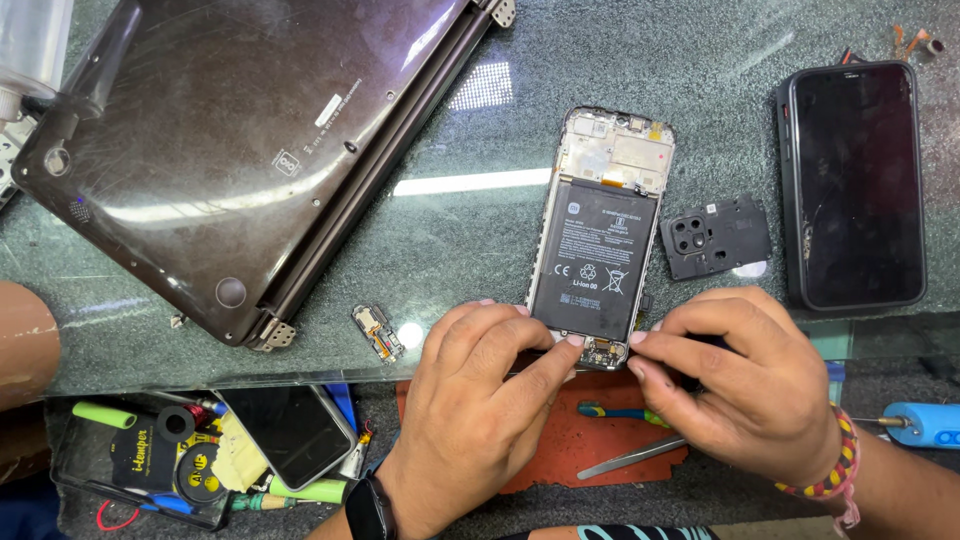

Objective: The person cleans a small electronic component with a toothbrush and tweezers, then places it into a disassembled smartphone chassis. They use tweezers to align and press the component into position near the battery area.

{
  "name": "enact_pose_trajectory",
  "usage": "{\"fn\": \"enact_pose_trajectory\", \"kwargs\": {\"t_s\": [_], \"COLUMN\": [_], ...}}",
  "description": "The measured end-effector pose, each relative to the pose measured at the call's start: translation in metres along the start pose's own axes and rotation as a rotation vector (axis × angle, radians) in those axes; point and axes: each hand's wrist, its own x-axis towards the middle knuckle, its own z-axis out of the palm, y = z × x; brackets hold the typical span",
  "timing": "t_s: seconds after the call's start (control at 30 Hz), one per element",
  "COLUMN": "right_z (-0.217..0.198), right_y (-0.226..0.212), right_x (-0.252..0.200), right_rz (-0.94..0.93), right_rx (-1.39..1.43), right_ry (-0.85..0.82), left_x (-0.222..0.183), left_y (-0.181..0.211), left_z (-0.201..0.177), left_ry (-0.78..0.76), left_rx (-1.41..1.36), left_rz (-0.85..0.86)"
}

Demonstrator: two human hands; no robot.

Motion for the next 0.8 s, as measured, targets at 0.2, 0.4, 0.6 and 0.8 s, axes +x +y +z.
{"fn": "enact_pose_trajectory", "kwargs": {"t_s": [0.2, 0.4, 0.6, 0.8], "right_z": [-0.001, -0.009, -0.031, -0.009], "right_y": [0.001, 0.009, 0.014, 0.021], "right_x": [-0.002, -0.008, -0.006, -0.032], "right_rz": [0.011, 0.112, -0.066, 0.184], "right_rx": [0.011, 0.158, 0.585, 0.124], "right_ry": [-0.02, -0.018, -0.456, -1.033], "left_x": [0.0, -0.001, -0.001, 0.001], "left_y": [0.0, 0.0, 0.001, 0.002], "left_z": [0.0, 0.001, 0.002, 0.001], "left_ry": [0.012, 0.012, 0.021, 0.015], "left_rx": [-0.007, -0.028, -0.035, -0.044], "left_rz": [-0.018, -0.041, -0.06, -0.09]}}
